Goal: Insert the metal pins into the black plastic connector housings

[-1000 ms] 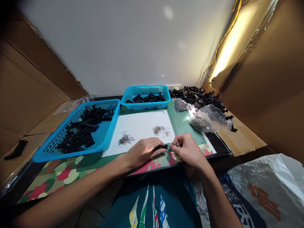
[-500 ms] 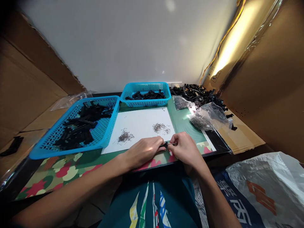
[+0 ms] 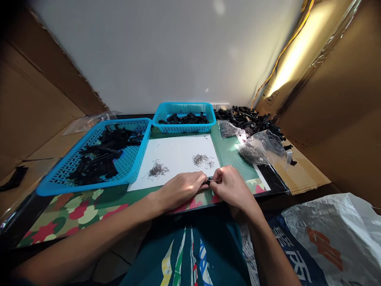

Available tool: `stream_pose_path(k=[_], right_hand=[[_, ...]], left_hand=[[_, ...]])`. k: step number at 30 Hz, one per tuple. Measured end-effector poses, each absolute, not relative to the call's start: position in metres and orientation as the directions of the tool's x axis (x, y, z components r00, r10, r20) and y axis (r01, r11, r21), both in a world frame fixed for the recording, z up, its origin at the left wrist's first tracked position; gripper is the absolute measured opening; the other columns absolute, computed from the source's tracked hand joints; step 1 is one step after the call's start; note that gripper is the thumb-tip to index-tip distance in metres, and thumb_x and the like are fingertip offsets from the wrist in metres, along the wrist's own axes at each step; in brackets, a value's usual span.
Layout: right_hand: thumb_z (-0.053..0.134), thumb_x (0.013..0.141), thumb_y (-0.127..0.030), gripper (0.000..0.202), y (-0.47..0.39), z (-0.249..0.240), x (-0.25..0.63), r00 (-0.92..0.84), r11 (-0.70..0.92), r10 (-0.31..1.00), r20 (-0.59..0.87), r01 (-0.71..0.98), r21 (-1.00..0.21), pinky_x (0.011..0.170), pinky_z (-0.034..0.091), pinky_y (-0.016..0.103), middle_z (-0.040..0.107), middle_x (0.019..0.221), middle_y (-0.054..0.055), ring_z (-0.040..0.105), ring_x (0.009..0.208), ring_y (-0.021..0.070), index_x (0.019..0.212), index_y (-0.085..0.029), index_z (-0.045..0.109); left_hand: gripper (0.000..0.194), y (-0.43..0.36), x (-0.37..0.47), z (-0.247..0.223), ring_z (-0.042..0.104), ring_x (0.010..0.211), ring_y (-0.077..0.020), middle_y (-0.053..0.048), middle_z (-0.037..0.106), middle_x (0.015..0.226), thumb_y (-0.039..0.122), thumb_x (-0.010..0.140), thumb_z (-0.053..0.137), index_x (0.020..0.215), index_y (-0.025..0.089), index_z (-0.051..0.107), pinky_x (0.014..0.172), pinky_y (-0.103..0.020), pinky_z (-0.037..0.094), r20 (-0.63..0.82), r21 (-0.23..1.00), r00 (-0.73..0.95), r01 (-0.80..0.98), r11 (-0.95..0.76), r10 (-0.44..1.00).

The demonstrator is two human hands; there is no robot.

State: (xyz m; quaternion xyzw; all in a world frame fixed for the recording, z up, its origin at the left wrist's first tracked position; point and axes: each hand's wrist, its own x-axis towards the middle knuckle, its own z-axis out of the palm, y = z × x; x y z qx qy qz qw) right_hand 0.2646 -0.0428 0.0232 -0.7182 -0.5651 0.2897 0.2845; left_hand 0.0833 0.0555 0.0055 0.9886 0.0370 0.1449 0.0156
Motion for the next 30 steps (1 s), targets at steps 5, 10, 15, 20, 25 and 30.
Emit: stream_pose_path(k=[5, 10, 15, 20, 25, 30], right_hand=[[0.059, 0.074, -0.02, 0.017, -0.04, 0.022, 0.268, 0.194, -0.242, 0.969, -0.154, 0.607, -0.757, 0.049, 0.032, 0.025, 0.059, 0.052, -0.001, 0.05, 0.052, 0.0127, 0.057, -0.019, 0.061], [0.06, 0.074, -0.019, 0.017, -0.039, 0.021, 0.267, 0.211, -0.235, 0.969, -0.128, 0.635, -0.735, 0.051, 0.033, 0.025, 0.059, 0.053, -0.001, 0.052, 0.055, 0.0139, 0.057, -0.019, 0.06], [0.058, 0.075, -0.019, 0.017, -0.043, 0.02, 0.261, 0.24, -0.237, 0.966, -0.095, 0.679, -0.695, 0.053, 0.031, 0.026, 0.06, 0.056, 0.0, 0.052, 0.057, 0.0145, 0.058, -0.02, 0.058], [0.056, 0.077, -0.016, 0.022, -0.05, 0.02, 0.254, 0.242, -0.177, 0.97, 0.025, 0.77, -0.613, 0.057, 0.025, 0.029, 0.055, 0.057, -0.001, 0.045, 0.058, 0.0141, 0.058, -0.021, 0.045], [0.054, 0.076, -0.014, 0.024, -0.05, 0.021, 0.253, 0.229, -0.154, 0.973, 0.03, 0.737, -0.659, 0.057, 0.024, 0.03, 0.053, 0.057, -0.001, 0.045, 0.058, 0.014, 0.057, -0.021, 0.043], [0.056, 0.078, -0.017, 0.019, -0.051, 0.018, 0.25, 0.274, -0.19, 0.962, 0.007, 0.683, -0.705, 0.057, 0.028, 0.029, 0.057, 0.058, 0.0, 0.049, 0.058, 0.0155, 0.06, -0.021, 0.053]], left_hand=[[0.03, 0.056, 0.084, 0.005, 0.063, 0.069, -0.021, -0.005, 0.063, 0.081, 0.032, 0.113, 0.036, 0.093, 0.017, 0.051, 0.058, -0.032, 0.042, 0.29, 0.024, 0.955, 0.063, -0.998, 0.067], [0.029, 0.056, 0.083, 0.003, 0.063, 0.069, -0.0217, -0.005, 0.063, 0.081, 0.032, 0.113, 0.036, 0.093, 0.018, 0.051, 0.058, -0.032, 0.043, 0.287, 0.039, 0.955, 0.069, -0.997, 0.077], [0.027, 0.055, 0.083, 0.003, 0.063, 0.069, -0.0214, -0.004, 0.063, 0.082, 0.032, 0.113, 0.037, 0.093, 0.018, 0.05, 0.057, -0.032, 0.042, 0.263, 0.047, 0.96, 0.087, -0.995, 0.096], [0.03, 0.053, 0.084, 0.003, 0.062, 0.067, -0.0207, -0.004, 0.062, 0.081, 0.032, 0.113, 0.033, 0.091, 0.018, 0.049, 0.057, -0.032, 0.043, 0.248, 0.018, 0.964, 0.093, -0.996, 0.094], [0.033, 0.054, 0.084, 0.003, 0.062, 0.065, -0.0207, -0.003, 0.061, 0.078, 0.034, 0.114, 0.031, 0.09, 0.019, 0.047, 0.055, -0.032, 0.042, 0.296, 0.03, 0.95, 0.092, -0.995, 0.097], [0.031, 0.055, 0.083, 0.002, 0.062, 0.066, -0.0208, -0.003, 0.061, 0.079, 0.036, 0.114, 0.033, 0.091, 0.019, 0.048, 0.054, -0.033, 0.041, 0.305, 0.089, 0.945, 0.093, -0.992, 0.116]])
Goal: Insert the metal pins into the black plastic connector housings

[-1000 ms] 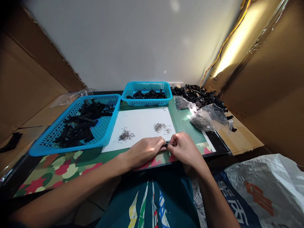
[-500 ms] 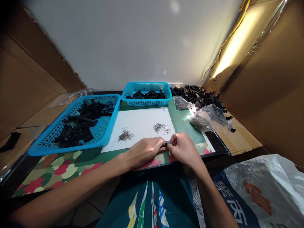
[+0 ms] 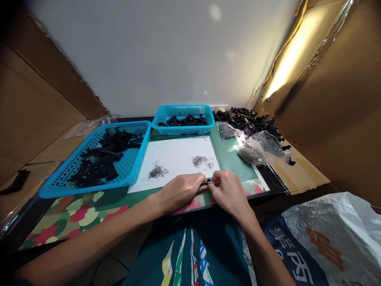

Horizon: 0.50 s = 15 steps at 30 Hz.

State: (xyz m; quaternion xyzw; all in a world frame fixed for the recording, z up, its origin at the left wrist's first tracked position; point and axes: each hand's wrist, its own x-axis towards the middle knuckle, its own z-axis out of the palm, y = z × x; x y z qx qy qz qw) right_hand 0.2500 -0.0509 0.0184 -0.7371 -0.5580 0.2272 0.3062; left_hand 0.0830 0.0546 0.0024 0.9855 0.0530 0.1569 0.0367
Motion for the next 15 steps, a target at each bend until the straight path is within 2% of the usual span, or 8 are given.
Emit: stream_pose_path(k=[4, 8, 11, 15], right_hand=[[0.057, 0.081, -0.018, 0.021, -0.052, 0.018, 0.246, 0.307, -0.223, 0.952, 0.009, 0.711, -0.667, 0.058, 0.029, 0.029, 0.06, 0.06, 0.001, 0.052, 0.06, 0.0169, 0.06, -0.021, 0.055], [0.057, 0.083, -0.017, 0.027, -0.049, 0.022, 0.245, 0.279, -0.219, 0.96, 0.014, 0.781, -0.584, 0.06, 0.025, 0.031, 0.056, 0.06, 0.002, 0.047, 0.06, 0.0165, 0.058, -0.021, 0.047], [0.057, 0.081, -0.013, 0.03, -0.047, 0.028, 0.249, 0.218, -0.181, 0.976, 0.003, 0.819, -0.544, 0.058, 0.022, 0.031, 0.051, 0.059, 0.001, 0.041, 0.059, 0.0158, 0.057, -0.021, 0.04], [0.056, 0.086, -0.012, 0.025, -0.051, 0.035, 0.257, 0.138, -0.132, 0.99, -0.031, 0.829, -0.543, 0.057, 0.022, 0.03, 0.057, 0.061, 0.002, 0.043, 0.057, 0.0157, 0.063, -0.021, 0.054]], left_hand=[[0.035, 0.053, 0.083, 0.003, 0.062, 0.066, -0.021, -0.004, 0.061, 0.079, 0.036, 0.114, 0.028, 0.092, 0.019, 0.048, 0.055, -0.032, 0.042, 0.285, 0.1, 0.95, 0.107, -0.989, 0.132], [0.033, 0.052, 0.083, 0.003, 0.061, 0.066, -0.0211, -0.004, 0.061, 0.079, 0.034, 0.114, 0.029, 0.091, 0.019, 0.048, 0.056, -0.033, 0.042, 0.263, 0.064, 0.957, 0.11, -0.992, 0.123], [0.03, 0.053, 0.083, 0.003, 0.062, 0.067, -0.021, -0.003, 0.061, 0.08, 0.034, 0.113, 0.033, 0.091, 0.019, 0.047, 0.056, -0.032, 0.041, 0.285, 0.079, 0.951, 0.1, -0.992, 0.119], [0.03, 0.055, 0.081, 0.003, 0.063, 0.068, -0.0207, -0.004, 0.062, 0.081, 0.037, 0.113, 0.035, 0.092, 0.019, 0.048, 0.057, -0.03, 0.039, 0.305, 0.11, 0.944, 0.096, -0.989, 0.125]])
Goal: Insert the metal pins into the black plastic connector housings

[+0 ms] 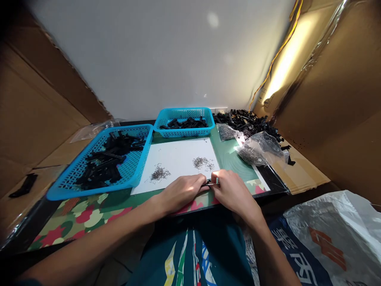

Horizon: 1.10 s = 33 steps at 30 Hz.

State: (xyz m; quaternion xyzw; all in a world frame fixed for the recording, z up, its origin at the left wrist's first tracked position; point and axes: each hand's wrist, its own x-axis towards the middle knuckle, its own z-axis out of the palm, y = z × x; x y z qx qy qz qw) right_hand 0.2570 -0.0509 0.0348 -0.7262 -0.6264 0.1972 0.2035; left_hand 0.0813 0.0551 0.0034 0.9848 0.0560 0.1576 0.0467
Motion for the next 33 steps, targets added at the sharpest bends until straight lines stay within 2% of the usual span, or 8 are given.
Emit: stream_pose_path(k=[4, 10, 15, 19, 22, 27, 33], right_hand=[[0.06, 0.093, -0.02, 0.021, -0.056, 0.035, 0.261, 0.117, -0.144, 0.99, -0.084, 0.812, -0.566, 0.057, 0.026, 0.029, 0.065, 0.066, 0.003, 0.051, 0.06, 0.0174, 0.073, -0.021, 0.067], [0.065, 0.093, -0.027, 0.02, -0.058, 0.029, 0.267, 0.108, -0.13, 0.992, -0.072, 0.785, -0.606, 0.057, 0.028, 0.027, 0.067, 0.069, 0.002, 0.055, 0.064, 0.0172, 0.075, -0.021, 0.064], [0.062, 0.096, -0.036, 0.019, -0.059, 0.032, 0.272, 0.143, -0.171, 0.985, -0.099, 0.698, -0.696, 0.058, 0.032, 0.027, 0.065, 0.065, -0.001, 0.055, 0.06, 0.0164, 0.088, -0.02, 0.068], [0.054, 0.101, -0.037, 0.031, -0.058, 0.032, 0.271, 0.199, -0.12, 0.98, 0.009, 0.625, -0.772, 0.057, 0.032, 0.027, 0.056, 0.059, -0.003, 0.049, 0.058, 0.0151, 0.076, -0.02, 0.062], [0.049, 0.103, -0.038, 0.038, -0.057, 0.026, 0.27, 0.23, -0.074, 0.969, 0.091, 0.618, -0.783, 0.059, 0.033, 0.028, 0.058, 0.062, -0.001, 0.051, 0.062, 0.0155, 0.071, -0.02, 0.06], [0.056, 0.098, -0.039, 0.036, -0.057, 0.018, 0.266, 0.237, -0.125, 0.971, 0.03, 0.611, -0.782, 0.058, 0.033, 0.028, 0.068, 0.068, 0.003, 0.055, 0.062, 0.0172, 0.075, -0.017, 0.072], [0.058, 0.092, -0.03, 0.031, -0.056, 0.017, 0.259, 0.226, -0.106, 0.972, 0.069, 0.678, -0.727, 0.055, 0.03, 0.028, 0.06, 0.057, 0.001, 0.046, 0.055, 0.0141, 0.065, -0.018, 0.066]], left_hand=[[0.033, 0.056, 0.081, 0.004, 0.062, 0.067, -0.02, -0.004, 0.062, 0.081, 0.041, 0.113, 0.033, 0.092, 0.019, 0.048, 0.056, -0.03, 0.039, 0.294, 0.129, 0.946, 0.1, -0.987, 0.134], [0.035, 0.056, 0.08, 0.003, 0.063, 0.067, -0.0204, -0.004, 0.063, 0.082, 0.043, 0.113, 0.032, 0.093, 0.019, 0.048, 0.055, -0.031, 0.038, 0.284, 0.12, 0.948, 0.11, -0.987, 0.14], [0.032, 0.056, 0.081, 0.005, 0.063, 0.066, -0.0199, -0.004, 0.064, 0.083, 0.04, 0.113, 0.034, 0.094, 0.018, 0.049, 0.054, -0.031, 0.037, 0.293, 0.108, 0.949, 0.088, -0.99, 0.117], [0.029, 0.055, 0.081, 0.007, 0.064, 0.067, -0.0212, -0.005, 0.065, 0.082, 0.036, 0.113, 0.036, 0.095, 0.018, 0.049, 0.054, -0.031, 0.036, 0.301, 0.057, 0.949, 0.084, -0.995, 0.097], [0.028, 0.054, 0.081, 0.007, 0.064, 0.066, -0.0211, -0.004, 0.064, 0.081, 0.036, 0.113, 0.036, 0.094, 0.018, 0.048, 0.053, -0.032, 0.036, 0.297, 0.029, 0.95, 0.091, -0.995, 0.096], [0.027, 0.054, 0.081, 0.006, 0.064, 0.065, -0.0207, -0.003, 0.063, 0.08, 0.035, 0.113, 0.036, 0.095, 0.018, 0.048, 0.051, -0.031, 0.036, 0.298, 0.02, 0.95, 0.096, -0.995, 0.098], [0.03, 0.053, 0.081, 0.006, 0.065, 0.066, -0.0204, -0.004, 0.062, 0.08, 0.034, 0.113, 0.033, 0.094, 0.018, 0.048, 0.053, -0.03, 0.04, 0.304, 0.028, 0.947, 0.098, -0.995, 0.102]])
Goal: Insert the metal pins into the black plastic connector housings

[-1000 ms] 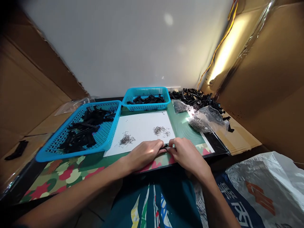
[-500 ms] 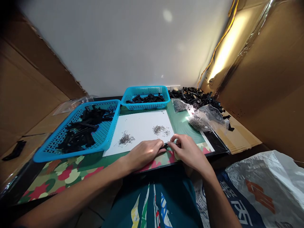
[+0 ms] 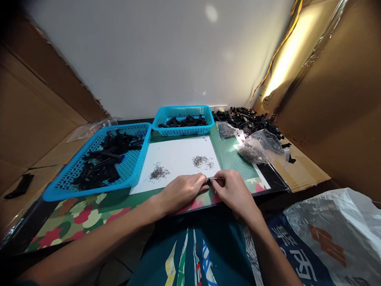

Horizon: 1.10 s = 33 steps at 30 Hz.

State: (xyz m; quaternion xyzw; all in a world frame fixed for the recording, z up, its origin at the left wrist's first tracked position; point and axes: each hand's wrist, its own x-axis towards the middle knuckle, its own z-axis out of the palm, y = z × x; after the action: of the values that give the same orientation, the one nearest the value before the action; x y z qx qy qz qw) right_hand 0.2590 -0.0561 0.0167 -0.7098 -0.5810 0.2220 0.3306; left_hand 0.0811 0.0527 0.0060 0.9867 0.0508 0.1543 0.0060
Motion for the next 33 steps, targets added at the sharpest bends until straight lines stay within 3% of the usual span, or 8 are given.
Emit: stream_pose_path(k=[8, 16, 24, 29, 33], right_hand=[[0.059, 0.083, -0.024, 0.023, -0.056, 0.01, 0.254, 0.284, -0.097, 0.951, 0.119, 0.644, -0.759, 0.055, 0.031, 0.026, 0.053, 0.056, -0.001, 0.043, 0.055, 0.013, 0.061, -0.018, 0.063], [0.058, 0.088, -0.023, 0.028, -0.057, 0.009, 0.252, 0.24, -0.044, 0.956, 0.171, 0.691, -0.722, 0.056, 0.03, 0.028, 0.053, 0.059, -0.001, 0.044, 0.057, 0.0139, 0.06, -0.019, 0.058], [0.056, 0.099, -0.029, 0.03, -0.061, 0.016, 0.256, 0.169, -0.043, 0.98, 0.102, 0.688, -0.724, 0.06, 0.036, 0.029, 0.072, 0.073, 0.004, 0.06, 0.063, 0.018, 0.077, -0.018, 0.073], [0.058, 0.1, -0.025, 0.024, -0.065, 0.023, 0.27, 0.101, -0.008, 0.99, 0.101, 0.745, -0.667, 0.066, 0.042, 0.029, 0.077, 0.084, 0.006, 0.067, 0.074, 0.0211, 0.089, -0.021, 0.079], [0.058, 0.101, -0.029, 0.024, -0.065, 0.021, 0.281, 0.133, 0.103, 0.95, 0.282, 0.72, -0.686, 0.084, 0.05, 0.034, 0.076, 0.104, 0.008, 0.069, 0.098, 0.0247, 0.1, -0.024, 0.081]], left_hand=[[0.029, 0.051, 0.081, 0.007, 0.065, 0.066, -0.0206, -0.004, 0.063, 0.081, 0.034, 0.113, 0.035, 0.095, 0.018, 0.05, 0.052, -0.031, 0.04, 0.287, 0.029, 0.951, 0.111, -0.993, 0.115], [0.036, 0.052, 0.08, 0.004, 0.066, 0.069, -0.0214, -0.005, 0.064, 0.084, 0.04, 0.114, 0.027, 0.097, 0.018, 0.05, 0.054, -0.031, 0.039, 0.239, 0.114, 0.956, 0.146, -0.983, 0.17], [0.04, 0.053, 0.078, 0.003, 0.065, 0.071, -0.0236, -0.007, 0.065, 0.087, 0.046, 0.113, 0.025, 0.099, 0.018, 0.051, 0.056, -0.032, 0.037, 0.211, 0.227, 0.954, 0.163, -0.96, 0.212], [0.03, 0.051, 0.078, 0.008, 0.066, 0.072, -0.0239, -0.007, 0.067, 0.089, 0.04, 0.113, 0.034, 0.102, 0.018, 0.051, 0.055, -0.032, 0.035, 0.17, 0.182, 0.961, 0.188, -0.965, 0.219], [0.016, 0.05, 0.076, 0.008, 0.068, 0.076, -0.0239, -0.007, 0.068, 0.09, 0.029, 0.111, 0.042, 0.105, 0.017, 0.051, 0.058, -0.033, 0.036, 0.16, 0.146, 0.963, 0.195, -0.97, 0.218]])
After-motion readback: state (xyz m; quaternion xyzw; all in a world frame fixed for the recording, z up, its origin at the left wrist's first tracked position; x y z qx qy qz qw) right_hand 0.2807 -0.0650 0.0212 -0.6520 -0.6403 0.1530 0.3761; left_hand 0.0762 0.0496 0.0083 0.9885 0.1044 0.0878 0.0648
